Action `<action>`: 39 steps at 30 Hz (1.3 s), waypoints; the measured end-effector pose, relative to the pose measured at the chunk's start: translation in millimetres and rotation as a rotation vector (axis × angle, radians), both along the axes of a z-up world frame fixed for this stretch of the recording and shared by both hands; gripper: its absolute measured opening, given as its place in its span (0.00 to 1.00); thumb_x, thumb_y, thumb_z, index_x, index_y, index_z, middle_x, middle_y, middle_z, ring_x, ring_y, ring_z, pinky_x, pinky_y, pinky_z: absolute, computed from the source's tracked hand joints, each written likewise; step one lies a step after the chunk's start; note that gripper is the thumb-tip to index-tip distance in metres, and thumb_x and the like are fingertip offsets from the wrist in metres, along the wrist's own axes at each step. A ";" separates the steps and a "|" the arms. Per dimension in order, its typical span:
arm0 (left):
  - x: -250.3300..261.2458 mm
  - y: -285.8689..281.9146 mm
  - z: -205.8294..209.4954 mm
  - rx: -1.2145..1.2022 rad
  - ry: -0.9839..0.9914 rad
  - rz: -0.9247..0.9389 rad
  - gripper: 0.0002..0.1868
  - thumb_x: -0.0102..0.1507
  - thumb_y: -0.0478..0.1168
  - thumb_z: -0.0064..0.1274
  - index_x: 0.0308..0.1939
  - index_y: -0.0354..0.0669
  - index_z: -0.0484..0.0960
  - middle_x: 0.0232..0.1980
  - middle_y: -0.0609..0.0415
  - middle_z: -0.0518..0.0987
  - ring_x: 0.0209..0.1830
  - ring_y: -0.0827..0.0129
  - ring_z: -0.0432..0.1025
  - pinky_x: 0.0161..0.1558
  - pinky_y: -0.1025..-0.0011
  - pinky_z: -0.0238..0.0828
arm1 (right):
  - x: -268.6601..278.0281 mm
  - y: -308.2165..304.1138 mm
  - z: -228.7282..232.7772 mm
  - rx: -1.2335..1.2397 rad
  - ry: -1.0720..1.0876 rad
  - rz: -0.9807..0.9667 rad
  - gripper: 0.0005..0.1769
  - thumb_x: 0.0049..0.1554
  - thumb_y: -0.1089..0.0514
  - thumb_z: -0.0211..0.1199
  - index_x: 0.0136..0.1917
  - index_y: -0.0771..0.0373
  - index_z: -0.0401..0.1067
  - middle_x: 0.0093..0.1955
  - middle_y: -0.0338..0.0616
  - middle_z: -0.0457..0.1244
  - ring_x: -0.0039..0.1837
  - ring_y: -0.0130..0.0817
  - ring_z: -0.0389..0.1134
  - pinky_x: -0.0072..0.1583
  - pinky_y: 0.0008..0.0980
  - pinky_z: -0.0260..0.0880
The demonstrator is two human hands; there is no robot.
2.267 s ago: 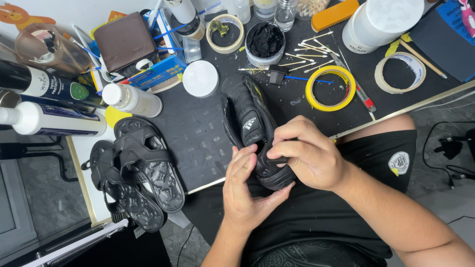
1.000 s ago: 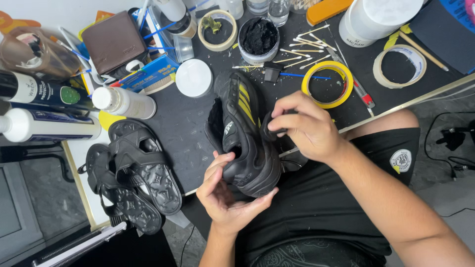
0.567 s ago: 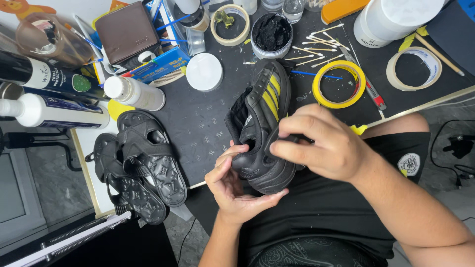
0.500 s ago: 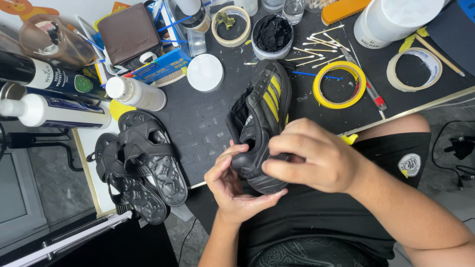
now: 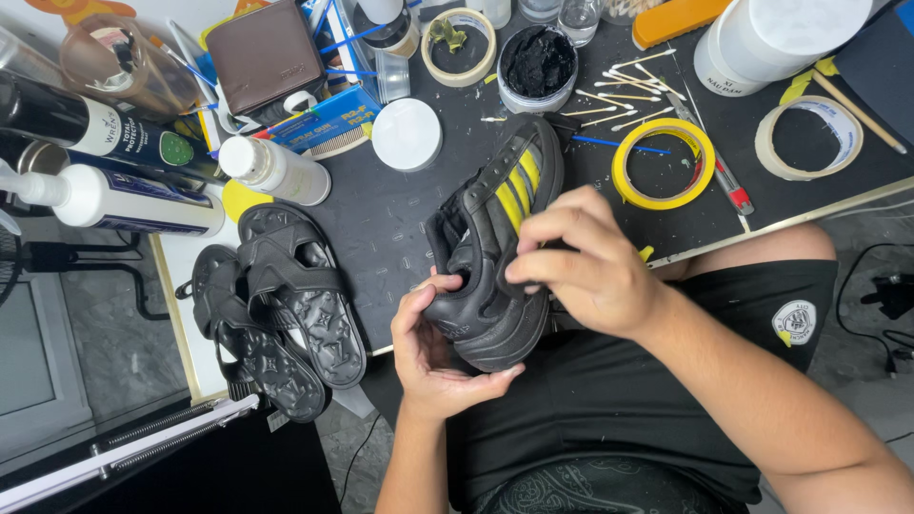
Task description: The person cleans a black sneaker with yellow stripes using a small black sponge and a blue paintbrush. They wipe the upper, tongue, and side panels, then apply a substance with the brush to the heel area.
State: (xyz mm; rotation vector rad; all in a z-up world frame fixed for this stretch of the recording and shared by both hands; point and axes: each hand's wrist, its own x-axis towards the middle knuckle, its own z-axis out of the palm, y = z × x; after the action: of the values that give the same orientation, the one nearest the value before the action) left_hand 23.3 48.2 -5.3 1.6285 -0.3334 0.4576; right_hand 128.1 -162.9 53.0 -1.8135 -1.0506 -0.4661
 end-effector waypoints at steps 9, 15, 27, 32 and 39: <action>14.7 -12.0 48.1 0.313 -0.138 0.085 0.54 0.47 0.45 0.78 0.71 0.39 0.63 0.58 0.44 0.75 0.61 0.57 0.74 0.79 0.49 0.51 | 0.1 -23.6 -4.6 0.028 0.033 -0.154 0.17 0.50 0.72 0.68 0.51 0.59 0.75 0.52 0.42 0.65 0.55 0.43 0.64 0.57 0.37 0.65; 7.1 -39.4 71.2 0.748 -0.148 0.220 0.46 0.50 0.50 0.76 0.66 0.39 0.68 0.49 0.49 0.76 0.51 0.59 0.74 0.71 0.51 0.53 | 19.4 -75.5 -38.4 -0.056 0.263 -0.521 0.15 0.60 0.69 0.68 0.61 0.66 0.72 0.54 0.49 0.66 0.55 0.42 0.67 0.59 0.35 0.69; 18.7 -96.7 -30.0 0.934 -0.344 0.450 0.34 0.60 0.47 0.73 0.64 0.45 0.75 0.53 0.54 0.76 0.56 0.62 0.72 0.71 0.58 0.47 | 48.1 -91.5 -48.2 -0.241 0.153 -0.541 0.08 0.60 0.67 0.66 0.54 0.66 0.74 0.54 0.48 0.67 0.59 0.49 0.66 0.62 0.43 0.68; 18.8 -92.8 -16.7 1.003 -0.201 0.456 0.33 0.60 0.49 0.72 0.65 0.45 0.75 0.57 0.52 0.77 0.62 0.60 0.71 0.71 0.58 0.49 | 76.8 -88.1 -46.4 -0.412 0.071 -0.546 0.06 0.56 0.62 0.70 0.48 0.64 0.77 0.49 0.44 0.67 0.57 0.47 0.63 0.61 0.43 0.65; 14.9 -81.5 48.3 0.875 -0.006 0.195 0.35 0.55 0.50 0.70 0.60 0.36 0.76 0.56 0.46 0.77 0.58 0.54 0.71 0.62 0.56 0.59 | 106.6 -51.6 -61.8 -0.827 -0.068 -0.551 0.09 0.45 0.56 0.71 0.40 0.60 0.80 0.46 0.40 0.68 0.59 0.42 0.62 0.65 0.39 0.61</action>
State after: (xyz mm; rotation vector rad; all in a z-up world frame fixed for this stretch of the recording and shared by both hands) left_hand 38.2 -33.3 43.0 2.5268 -0.4105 0.4949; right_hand 234.7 -214.5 -8.8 -2.8715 -0.8263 -0.4462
